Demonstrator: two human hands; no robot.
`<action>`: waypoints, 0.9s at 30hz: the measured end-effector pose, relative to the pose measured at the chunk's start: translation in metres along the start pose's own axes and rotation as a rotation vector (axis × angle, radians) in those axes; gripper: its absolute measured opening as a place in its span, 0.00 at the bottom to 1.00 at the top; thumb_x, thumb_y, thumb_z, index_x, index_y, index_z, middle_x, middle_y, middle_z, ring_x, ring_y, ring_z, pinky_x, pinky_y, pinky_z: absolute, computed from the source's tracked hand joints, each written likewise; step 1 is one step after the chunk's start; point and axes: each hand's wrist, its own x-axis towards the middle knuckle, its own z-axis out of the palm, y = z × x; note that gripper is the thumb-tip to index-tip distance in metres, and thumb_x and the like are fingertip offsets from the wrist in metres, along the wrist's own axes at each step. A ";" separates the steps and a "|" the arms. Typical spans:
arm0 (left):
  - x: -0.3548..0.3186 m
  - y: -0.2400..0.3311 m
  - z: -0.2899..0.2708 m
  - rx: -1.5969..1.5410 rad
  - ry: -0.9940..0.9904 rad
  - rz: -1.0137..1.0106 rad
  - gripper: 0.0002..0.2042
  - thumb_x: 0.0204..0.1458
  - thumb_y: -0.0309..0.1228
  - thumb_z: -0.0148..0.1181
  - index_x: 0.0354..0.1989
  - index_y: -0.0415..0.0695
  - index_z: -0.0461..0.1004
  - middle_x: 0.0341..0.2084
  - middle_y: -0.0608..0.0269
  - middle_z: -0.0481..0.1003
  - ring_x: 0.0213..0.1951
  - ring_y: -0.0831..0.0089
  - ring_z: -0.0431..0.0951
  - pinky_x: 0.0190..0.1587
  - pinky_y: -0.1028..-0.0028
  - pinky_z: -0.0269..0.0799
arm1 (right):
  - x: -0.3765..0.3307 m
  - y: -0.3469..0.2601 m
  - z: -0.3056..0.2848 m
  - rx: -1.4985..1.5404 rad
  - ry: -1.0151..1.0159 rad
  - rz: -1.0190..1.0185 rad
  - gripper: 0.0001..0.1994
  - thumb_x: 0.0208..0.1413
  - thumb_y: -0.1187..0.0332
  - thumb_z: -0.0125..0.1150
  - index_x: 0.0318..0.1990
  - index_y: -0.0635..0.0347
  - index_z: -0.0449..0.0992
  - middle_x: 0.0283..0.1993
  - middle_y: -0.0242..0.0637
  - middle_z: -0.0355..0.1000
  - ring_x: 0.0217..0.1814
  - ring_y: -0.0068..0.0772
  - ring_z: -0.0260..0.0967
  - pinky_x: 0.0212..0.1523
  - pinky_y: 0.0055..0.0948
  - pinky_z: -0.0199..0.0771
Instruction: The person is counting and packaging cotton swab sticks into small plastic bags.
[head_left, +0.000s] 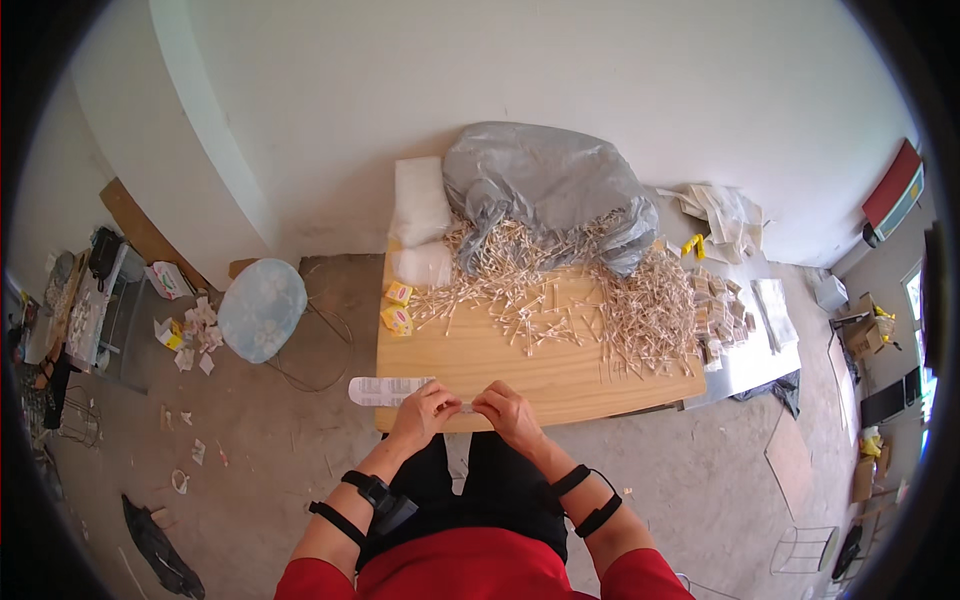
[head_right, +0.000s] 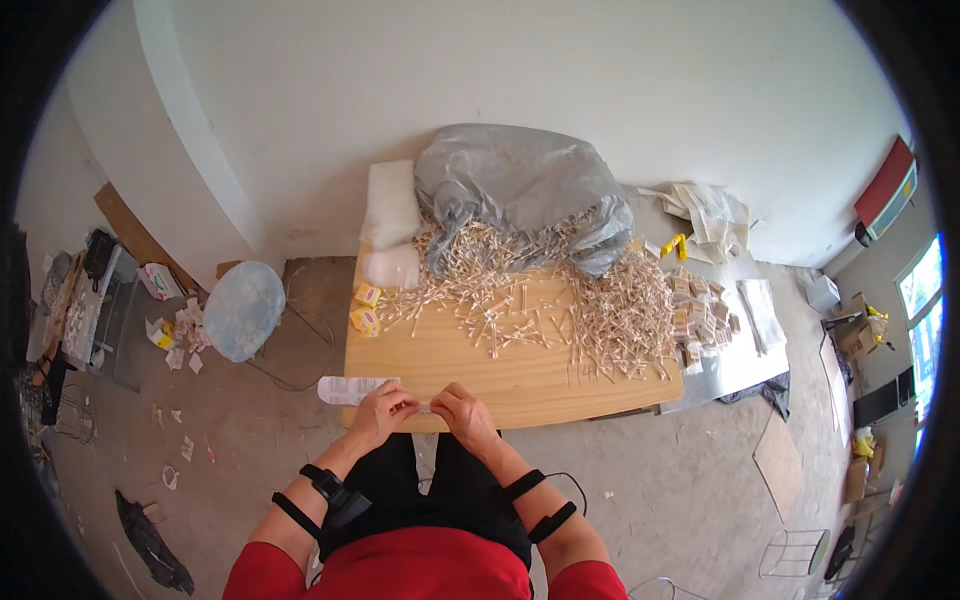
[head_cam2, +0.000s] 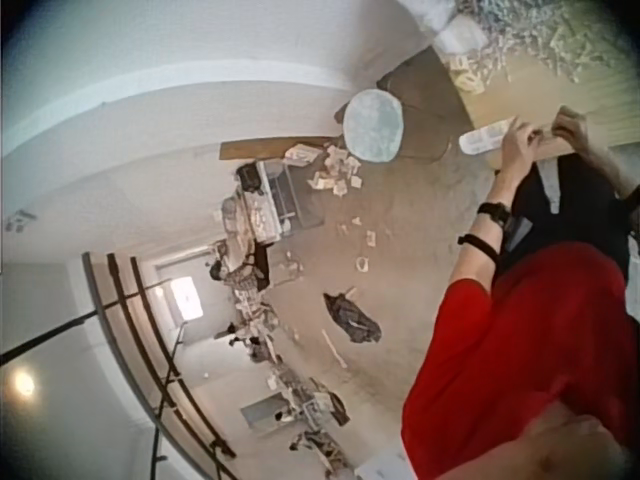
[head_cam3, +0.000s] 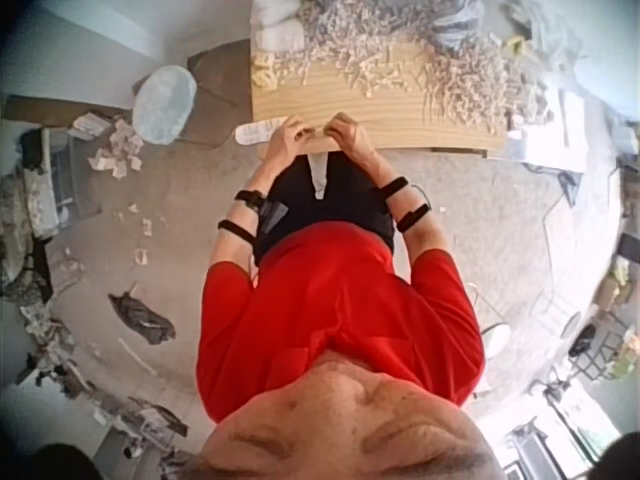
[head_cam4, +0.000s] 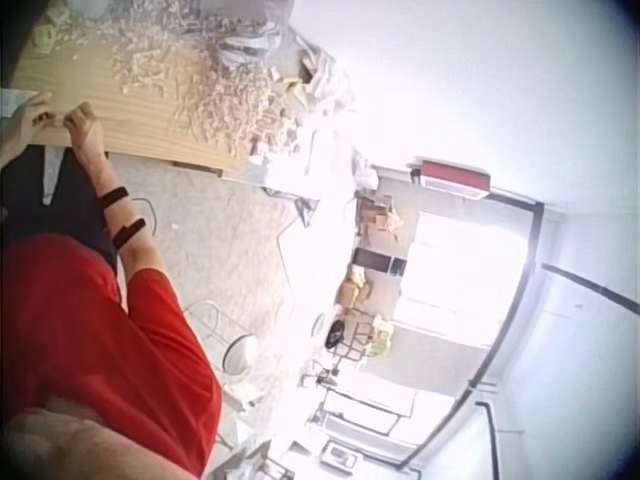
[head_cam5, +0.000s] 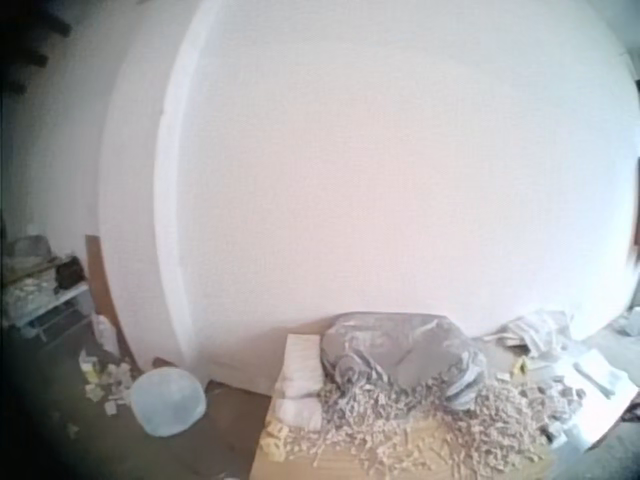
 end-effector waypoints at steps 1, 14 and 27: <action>-0.001 0.000 0.001 0.022 -0.005 0.008 0.05 0.50 0.27 0.65 0.34 0.42 0.78 0.31 0.60 0.74 0.33 0.61 0.78 0.35 0.68 0.74 | -0.001 0.001 0.000 0.000 -0.001 0.006 0.04 0.54 0.71 0.63 0.33 0.61 0.76 0.34 0.41 0.70 0.35 0.49 0.72 0.35 0.40 0.72; 0.003 0.002 0.002 0.011 -0.043 0.035 0.06 0.48 0.26 0.67 0.33 0.43 0.77 0.30 0.59 0.72 0.34 0.58 0.77 0.35 0.66 0.73 | 0.004 -0.003 0.002 -0.197 -0.078 -0.120 0.05 0.54 0.68 0.62 0.33 0.57 0.74 0.33 0.38 0.66 0.35 0.43 0.72 0.32 0.38 0.73; 0.006 -0.006 0.003 0.040 -0.073 0.118 0.05 0.48 0.23 0.66 0.32 0.40 0.76 0.30 0.56 0.73 0.32 0.56 0.76 0.34 0.65 0.72 | 0.001 0.009 0.017 -0.228 -0.157 -0.079 0.04 0.54 0.75 0.56 0.35 0.60 0.68 0.35 0.45 0.65 0.36 0.54 0.71 0.32 0.45 0.72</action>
